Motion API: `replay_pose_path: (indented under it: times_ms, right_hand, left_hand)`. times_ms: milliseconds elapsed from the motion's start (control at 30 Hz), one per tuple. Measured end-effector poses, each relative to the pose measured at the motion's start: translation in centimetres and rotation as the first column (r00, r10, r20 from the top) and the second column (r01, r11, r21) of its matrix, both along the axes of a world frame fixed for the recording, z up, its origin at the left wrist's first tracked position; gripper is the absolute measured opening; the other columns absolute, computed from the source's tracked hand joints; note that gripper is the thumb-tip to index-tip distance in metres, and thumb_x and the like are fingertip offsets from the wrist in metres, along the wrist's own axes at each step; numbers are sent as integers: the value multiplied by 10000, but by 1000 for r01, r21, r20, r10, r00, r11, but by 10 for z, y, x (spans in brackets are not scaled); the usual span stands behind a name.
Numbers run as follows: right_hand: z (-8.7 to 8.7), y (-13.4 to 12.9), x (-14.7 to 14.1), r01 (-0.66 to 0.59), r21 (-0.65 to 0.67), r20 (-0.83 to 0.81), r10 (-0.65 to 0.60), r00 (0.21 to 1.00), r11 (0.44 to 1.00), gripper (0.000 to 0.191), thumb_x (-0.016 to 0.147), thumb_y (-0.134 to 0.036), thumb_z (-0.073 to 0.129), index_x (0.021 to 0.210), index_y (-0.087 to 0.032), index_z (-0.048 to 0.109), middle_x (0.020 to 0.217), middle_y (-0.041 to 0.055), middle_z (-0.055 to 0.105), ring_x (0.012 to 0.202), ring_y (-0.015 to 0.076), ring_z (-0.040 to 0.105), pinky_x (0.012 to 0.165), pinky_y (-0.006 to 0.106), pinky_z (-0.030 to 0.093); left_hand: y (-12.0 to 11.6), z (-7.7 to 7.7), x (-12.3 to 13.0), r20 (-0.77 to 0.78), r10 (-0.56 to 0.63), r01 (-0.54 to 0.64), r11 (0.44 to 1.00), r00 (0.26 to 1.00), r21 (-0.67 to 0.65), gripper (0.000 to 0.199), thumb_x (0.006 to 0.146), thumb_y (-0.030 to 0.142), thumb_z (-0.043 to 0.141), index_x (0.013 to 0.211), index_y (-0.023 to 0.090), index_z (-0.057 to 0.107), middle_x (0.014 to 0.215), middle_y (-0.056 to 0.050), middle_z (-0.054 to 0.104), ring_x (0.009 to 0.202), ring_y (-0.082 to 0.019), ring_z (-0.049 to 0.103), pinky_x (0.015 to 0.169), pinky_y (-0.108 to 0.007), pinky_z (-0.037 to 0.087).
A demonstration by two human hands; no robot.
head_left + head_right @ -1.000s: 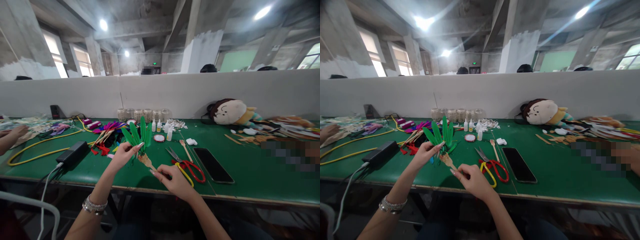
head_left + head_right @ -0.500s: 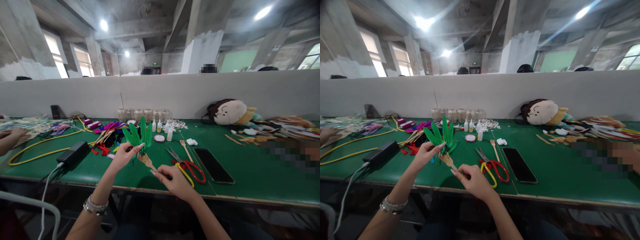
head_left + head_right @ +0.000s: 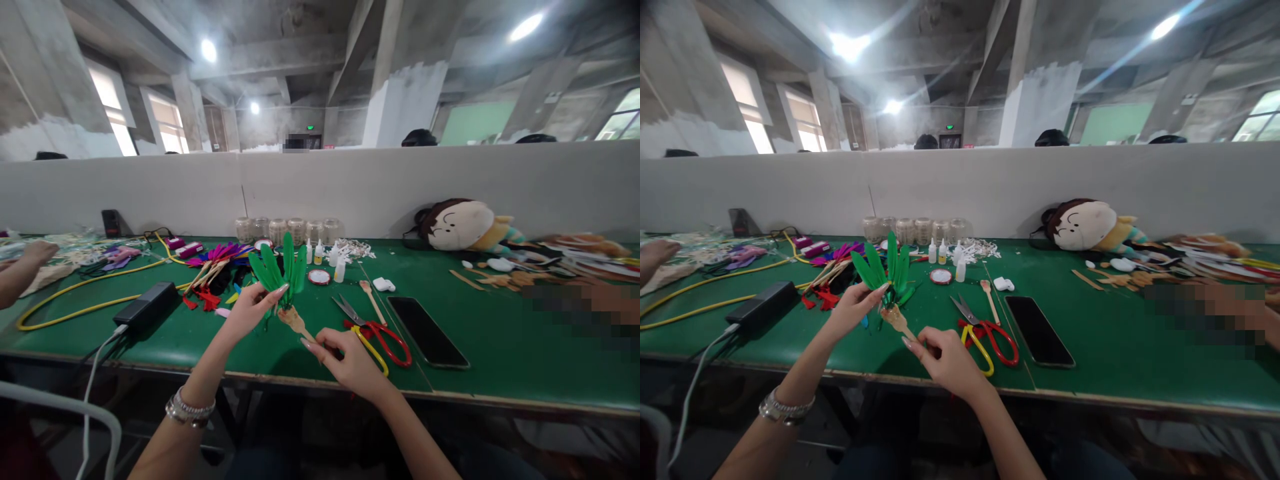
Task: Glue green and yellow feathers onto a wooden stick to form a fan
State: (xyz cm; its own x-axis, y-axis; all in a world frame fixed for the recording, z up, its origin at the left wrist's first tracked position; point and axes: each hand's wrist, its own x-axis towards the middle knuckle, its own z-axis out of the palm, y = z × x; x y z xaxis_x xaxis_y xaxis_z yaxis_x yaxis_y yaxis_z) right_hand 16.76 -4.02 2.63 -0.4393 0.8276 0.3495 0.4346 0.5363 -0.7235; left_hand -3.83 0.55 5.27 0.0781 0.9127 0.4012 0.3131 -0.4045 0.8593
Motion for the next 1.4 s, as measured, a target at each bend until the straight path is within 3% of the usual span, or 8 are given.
replay_pose_path:
  times_ms: [167,367,533,667,933,1267,1400]
  right_hand:
    - [0,-1,1,-10,-10,-1,10,1000,1000,337,824,-389,468,568,-174,421,478,-57,326,450,69,302,444,216,219]
    - [-2,0,0,-2,-2,14,2,1000,1000,336,824,-389,466,570,-173,431,476,-56,337,453,70,304,443,214,217]
    - [-2,1,1,-6,-14,13,7,1000,1000,346,824,-400,464,567,-172,430,475,-58,327,451,68,301,441,211,217]
    - [-2,0,1,-11,-21,12,11,1000,1000,339,824,-399,464,574,-170,438,478,-57,334,450,67,302,439,210,216]
    - [-2,0,1,-9,-24,16,10,1000,1000,332,820,-394,471,578,-168,447,474,-58,342,450,65,311,440,208,220]
    - [0,0,2,-7,-20,16,7,1000,1000,342,824,-406,456,575,-172,439,477,-58,320,453,69,298,439,215,213]
    - [0,1,3,7,-15,13,-7,1000,1000,353,823,-419,454,571,-172,447,472,-55,331,449,70,298,436,215,219]
  left_hand:
    - [2,2,1,75,-14,15,1000,997,-16,324,727,471,541,755,150,578,583,33,500,527,-84,428,488,-206,350]
    - [2,7,8,249,-64,87,993,966,-81,344,661,428,631,863,150,648,824,-29,656,784,-147,572,693,-231,450]
    - [6,1,9,389,90,-8,978,917,-209,283,598,417,682,697,151,677,657,-8,656,670,-130,587,640,-220,466]
    - [5,1,10,495,77,36,976,865,-216,236,516,360,744,588,156,649,599,5,650,656,-112,588,649,-202,465]
    - [-2,10,15,676,181,69,943,715,-326,273,461,240,772,511,150,519,573,19,637,642,-110,616,665,-231,468]
    - [4,0,9,619,96,130,942,779,-310,260,526,288,740,599,151,532,674,-5,662,768,-157,623,746,-285,457]
    - [2,7,10,585,-30,198,954,810,-224,320,627,442,630,741,145,601,785,-46,670,795,-169,606,730,-287,462]
